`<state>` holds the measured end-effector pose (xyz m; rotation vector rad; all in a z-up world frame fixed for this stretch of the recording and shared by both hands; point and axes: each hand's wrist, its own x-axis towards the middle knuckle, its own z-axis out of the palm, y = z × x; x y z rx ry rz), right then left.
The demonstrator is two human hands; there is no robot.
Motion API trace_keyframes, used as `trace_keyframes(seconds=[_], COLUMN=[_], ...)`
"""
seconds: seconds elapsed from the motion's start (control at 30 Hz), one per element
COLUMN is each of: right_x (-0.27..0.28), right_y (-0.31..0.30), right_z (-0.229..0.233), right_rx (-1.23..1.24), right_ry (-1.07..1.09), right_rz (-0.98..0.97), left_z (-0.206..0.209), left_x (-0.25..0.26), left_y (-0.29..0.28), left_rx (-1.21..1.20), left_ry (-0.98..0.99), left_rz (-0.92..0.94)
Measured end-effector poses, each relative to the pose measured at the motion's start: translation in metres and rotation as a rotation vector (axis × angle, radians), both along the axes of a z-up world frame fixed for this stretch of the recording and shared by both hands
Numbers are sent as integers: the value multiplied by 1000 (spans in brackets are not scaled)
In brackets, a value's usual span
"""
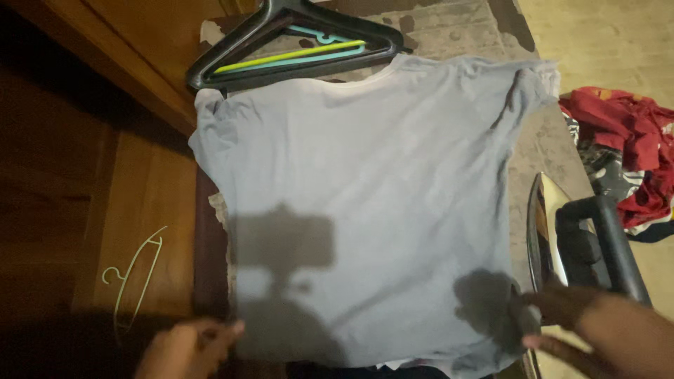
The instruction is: The person removes several shirts from a wardrobe, places them on an ironing board, and then irons a gray t-shirt. The person handles multiple shirts on hangers, stacks them, and then smooths and irons one shirt on the board.
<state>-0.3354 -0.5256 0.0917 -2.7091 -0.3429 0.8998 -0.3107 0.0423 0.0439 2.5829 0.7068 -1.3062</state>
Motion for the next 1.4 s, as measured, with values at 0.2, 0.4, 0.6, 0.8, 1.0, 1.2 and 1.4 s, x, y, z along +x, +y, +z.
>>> trace_keyframes(seconds=[0.2,0.4,0.6,0.8,1.0,1.2,1.4], right_x=[117,250,339,352,323,306,292], right_y=[19,5,-72,-139,-194,-209,-180], right_z=[47,-10,-126,-158,-165,-175,-162], right_rx=[-222,10,-182,-241,248,827,430], right_ry=[-39,-386,-492,-505,-466,-612,-542], right_rz=[-35,-17,-222,-502,-707,-970,-884], left_z=[18,-66,-147,-131,-129,-98,-43], left_x=[97,225,274,246,222,235,244], left_y=[-18,16,70,102,103,71,-64], left_rx=[-321,-173,-722,-654,-522,-161,-158], left_ry=[-964,-1374,-1160,-1291,-838,-1487,-1529], left_rz=[46,-59,377,668,738,-10,-293])
